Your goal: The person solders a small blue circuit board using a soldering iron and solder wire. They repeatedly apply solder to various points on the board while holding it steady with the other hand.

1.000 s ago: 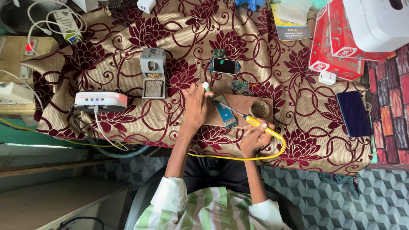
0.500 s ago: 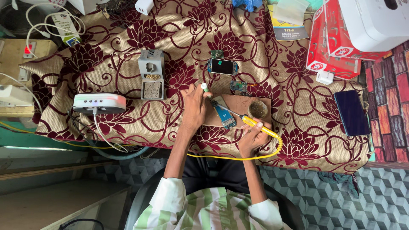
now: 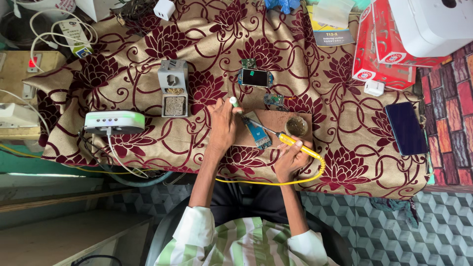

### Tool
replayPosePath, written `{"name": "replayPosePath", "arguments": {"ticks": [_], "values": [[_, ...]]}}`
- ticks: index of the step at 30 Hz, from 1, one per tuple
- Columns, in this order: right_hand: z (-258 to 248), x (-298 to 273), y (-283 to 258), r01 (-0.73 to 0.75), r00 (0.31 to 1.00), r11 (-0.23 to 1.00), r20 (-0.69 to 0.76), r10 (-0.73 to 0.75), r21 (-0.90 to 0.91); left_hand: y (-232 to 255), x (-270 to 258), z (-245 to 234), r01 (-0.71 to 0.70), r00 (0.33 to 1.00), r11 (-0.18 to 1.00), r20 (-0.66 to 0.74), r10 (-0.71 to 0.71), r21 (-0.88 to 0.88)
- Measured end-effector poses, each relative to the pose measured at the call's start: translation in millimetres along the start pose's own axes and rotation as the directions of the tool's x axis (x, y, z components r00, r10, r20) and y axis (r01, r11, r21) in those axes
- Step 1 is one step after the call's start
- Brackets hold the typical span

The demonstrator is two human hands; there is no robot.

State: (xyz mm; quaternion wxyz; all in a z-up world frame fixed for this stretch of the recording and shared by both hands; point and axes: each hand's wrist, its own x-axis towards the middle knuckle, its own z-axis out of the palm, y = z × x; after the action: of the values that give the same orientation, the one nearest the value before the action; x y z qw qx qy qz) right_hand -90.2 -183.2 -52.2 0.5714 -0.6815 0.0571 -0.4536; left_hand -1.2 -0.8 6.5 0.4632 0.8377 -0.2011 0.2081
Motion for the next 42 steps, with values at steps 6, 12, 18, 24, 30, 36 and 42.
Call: {"name": "replayPosePath", "arguments": {"ticks": [6,12,18,24,30,36,42], "values": [[-1,-1,-1,-0.011,1.0,1.0,0.002,0.011,0.014,0,0,0,0.009,1.0,1.0,0.001,-0.009,0.016],[-1,0,0,-0.024,1.0,0.999,-0.007,0.023,-0.038,2,1,-2,-0.002,1.0,1.0,-0.007,0.002,0.017],[0,0,3,0.001,1.0,1.0,-0.013,0.0,0.011,5,2,-4,0.026,1.0,0.999,0.014,-0.026,0.035],[-3,-4,7,0.052,0.999,0.997,0.011,-0.051,-0.049,6,2,-4,-0.006,1.0,1.0,0.002,0.006,0.015],[-5,-3,5,0.196,0.979,0.975,0.083,-0.187,-0.106,10,1,-7,-0.043,0.999,0.999,-0.023,0.043,-0.009],[-5,-1,-3,0.051,0.994,0.999,0.094,-0.051,-0.006,10,-8,-6,-0.017,1.0,0.999,-0.017,0.018,0.035],[-11,-9,-6,0.058,0.99,0.995,0.126,-0.068,0.082,5,-38,-1,0.053,0.997,0.998,-0.065,-0.052,0.018]]}}
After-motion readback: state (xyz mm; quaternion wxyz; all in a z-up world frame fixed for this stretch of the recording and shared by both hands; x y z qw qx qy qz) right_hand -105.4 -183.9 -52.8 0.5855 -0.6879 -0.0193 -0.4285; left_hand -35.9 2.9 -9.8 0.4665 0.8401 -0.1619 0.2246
